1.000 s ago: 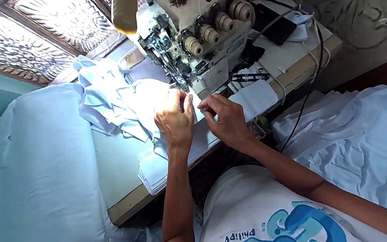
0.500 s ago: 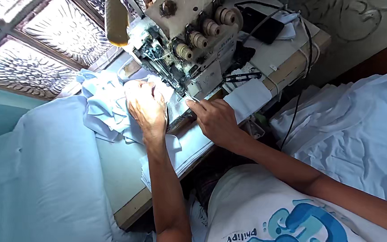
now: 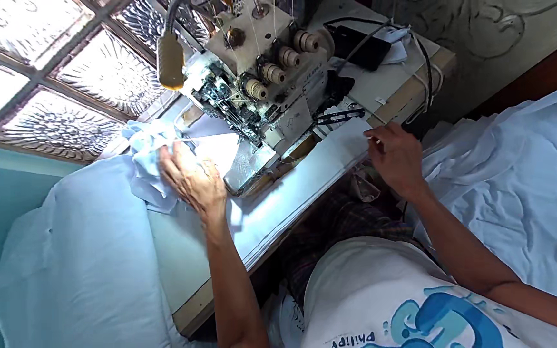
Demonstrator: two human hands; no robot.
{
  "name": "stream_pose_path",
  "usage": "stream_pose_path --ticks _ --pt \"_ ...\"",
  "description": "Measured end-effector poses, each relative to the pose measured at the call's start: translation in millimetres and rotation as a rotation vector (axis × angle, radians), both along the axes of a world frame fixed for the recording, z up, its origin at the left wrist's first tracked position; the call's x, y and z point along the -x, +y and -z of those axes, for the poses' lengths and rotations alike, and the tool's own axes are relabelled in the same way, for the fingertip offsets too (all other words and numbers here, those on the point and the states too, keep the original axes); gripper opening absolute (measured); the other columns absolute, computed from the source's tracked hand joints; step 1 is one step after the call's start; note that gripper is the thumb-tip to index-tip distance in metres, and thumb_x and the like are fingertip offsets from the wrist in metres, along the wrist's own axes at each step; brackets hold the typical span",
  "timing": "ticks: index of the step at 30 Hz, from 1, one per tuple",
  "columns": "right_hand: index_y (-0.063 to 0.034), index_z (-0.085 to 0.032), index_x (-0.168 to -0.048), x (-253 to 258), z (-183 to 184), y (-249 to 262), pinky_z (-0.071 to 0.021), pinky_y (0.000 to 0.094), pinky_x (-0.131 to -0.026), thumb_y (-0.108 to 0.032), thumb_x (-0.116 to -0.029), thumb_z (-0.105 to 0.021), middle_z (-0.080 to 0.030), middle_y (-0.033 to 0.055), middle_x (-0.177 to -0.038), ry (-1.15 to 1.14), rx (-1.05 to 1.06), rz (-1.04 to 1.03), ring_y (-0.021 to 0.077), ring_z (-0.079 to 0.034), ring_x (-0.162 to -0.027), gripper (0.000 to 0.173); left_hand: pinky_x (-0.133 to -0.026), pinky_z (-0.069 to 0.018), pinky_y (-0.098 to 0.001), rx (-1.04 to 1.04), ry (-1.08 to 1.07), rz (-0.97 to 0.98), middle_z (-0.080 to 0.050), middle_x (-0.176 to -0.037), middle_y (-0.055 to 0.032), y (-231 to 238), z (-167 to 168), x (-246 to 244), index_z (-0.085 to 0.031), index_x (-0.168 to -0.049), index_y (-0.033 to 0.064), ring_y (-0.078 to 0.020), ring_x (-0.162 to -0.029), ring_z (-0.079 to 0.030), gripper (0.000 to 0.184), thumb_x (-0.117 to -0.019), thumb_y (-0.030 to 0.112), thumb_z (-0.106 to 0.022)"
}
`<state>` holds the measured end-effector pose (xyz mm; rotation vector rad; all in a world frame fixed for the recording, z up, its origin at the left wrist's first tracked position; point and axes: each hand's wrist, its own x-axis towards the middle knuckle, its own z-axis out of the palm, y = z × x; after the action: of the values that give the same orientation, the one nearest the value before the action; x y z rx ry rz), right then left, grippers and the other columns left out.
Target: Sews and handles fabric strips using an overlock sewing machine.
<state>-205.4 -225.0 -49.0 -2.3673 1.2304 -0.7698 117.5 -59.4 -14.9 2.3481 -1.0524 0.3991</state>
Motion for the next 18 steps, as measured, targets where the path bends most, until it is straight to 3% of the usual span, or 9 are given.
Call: stream_pose_path --ticks 2,6,10,12,14,16,18 --pt "0.0001 -0.074 -0.113 9 1 -11 -0.0528 0.0601 -0.076 -0.008 -0.0997 -0.056 -0.069 0.0257 -0.106 -0.010 0.022 0.067 0.0437 -0.069 -0.088 0.024 -0.123 -0.0180 -0.0590 0.005 -0.144 -0.025 -0.032 -0.158 -0.0350 -3 -8 -16 -0.045 -0.150 -0.0046 -0.0509 -0.149 -0.026 0.063 -0.0986 0.031 -0.053" --pt "0.0003 -0.073 -0.115 15 0 -21 -0.0507 0.0611 -0.081 -0.007 -0.0994 -0.057 -0.067 0.0261 -0.110 0.001 0.000 0.118 0.0436 -0.067 -0.093 0.024 -0.119 -0.0185 -0.0657 -0.069 -0.209 -0.083 -0.038 -0.157 -0.0288 -3 -22 -53 -0.054 -0.144 0.0034 -0.0471 -0.149 -0.029 0.057 -0.1017 0.042 -0.052" --pt "0.0006 -0.074 -0.112 11 3 -25 -0.0482 0.0634 -0.087 -0.008 -0.0971 -0.061 -0.068 0.0258 -0.112 0.004 -0.009 0.125 0.0457 -0.066 -0.101 0.021 -0.109 -0.0360 -0.0681 -0.189 0.115 0.096 -0.059 -0.131 -0.0351 34 -37 -81 -0.065 -0.123 -0.0089 -0.0512 -0.129 -0.053 0.042 -0.1060 0.027 -0.052" --pt "0.0010 -0.073 -0.111 6 5 -28 -0.0475 0.0642 -0.089 -0.012 -0.0966 -0.065 -0.069 0.0251 -0.112 0.028 -0.035 0.104 0.0455 -0.066 -0.103 0.021 -0.109 -0.0411 -0.0605 -0.166 0.151 0.095 -0.062 -0.127 -0.0338 59 -44 -69 -0.065 -0.123 -0.0102 -0.0464 -0.124 -0.058 0.038 -0.1065 0.021 -0.051" --pt "0.0011 -0.074 -0.109 1 4 -31 -0.0464 0.0647 -0.091 -0.018 -0.0961 -0.069 -0.070 0.0243 -0.108 0.063 -0.070 0.085 0.0447 -0.067 -0.103 0.024 -0.099 -0.0484 -0.0512 -0.113 0.175 0.077 -0.064 -0.120 -0.0338 85 -47 -48 -0.064 -0.122 -0.0118 -0.0401 -0.111 -0.063 0.035 -0.1053 0.018 -0.054" --pt "0.0010 -0.075 -0.107 -5 4 -34 -0.0464 0.0639 -0.090 -0.021 -0.0957 -0.070 -0.071 0.0235 -0.104 0.076 -0.077 0.067 0.0437 -0.068 -0.099 0.025 -0.080 -0.0498 -0.0332 -0.046 0.229 0.081 -0.067 -0.103 -0.0256 106 -44 -23 -0.066 -0.115 -0.0125 -0.0197 -0.086 -0.061 0.030 -0.1024 0.013 -0.057" --pt "0.0017 -0.075 -0.106 -9 3 -36 -0.0461 0.0636 -0.090 -0.022 -0.0964 -0.070 -0.071 0.0237 -0.103 0.085 -0.089 0.049 0.0433 -0.068 -0.097 0.026 -0.074 -0.0532 -0.0197 -0.027 0.366 0.140 -0.069 -0.095 -0.0158 123 -39 1 -0.067 -0.108 -0.0120 -0.0033 -0.077 -0.063 0.025 -0.0988 0.010 -0.059"
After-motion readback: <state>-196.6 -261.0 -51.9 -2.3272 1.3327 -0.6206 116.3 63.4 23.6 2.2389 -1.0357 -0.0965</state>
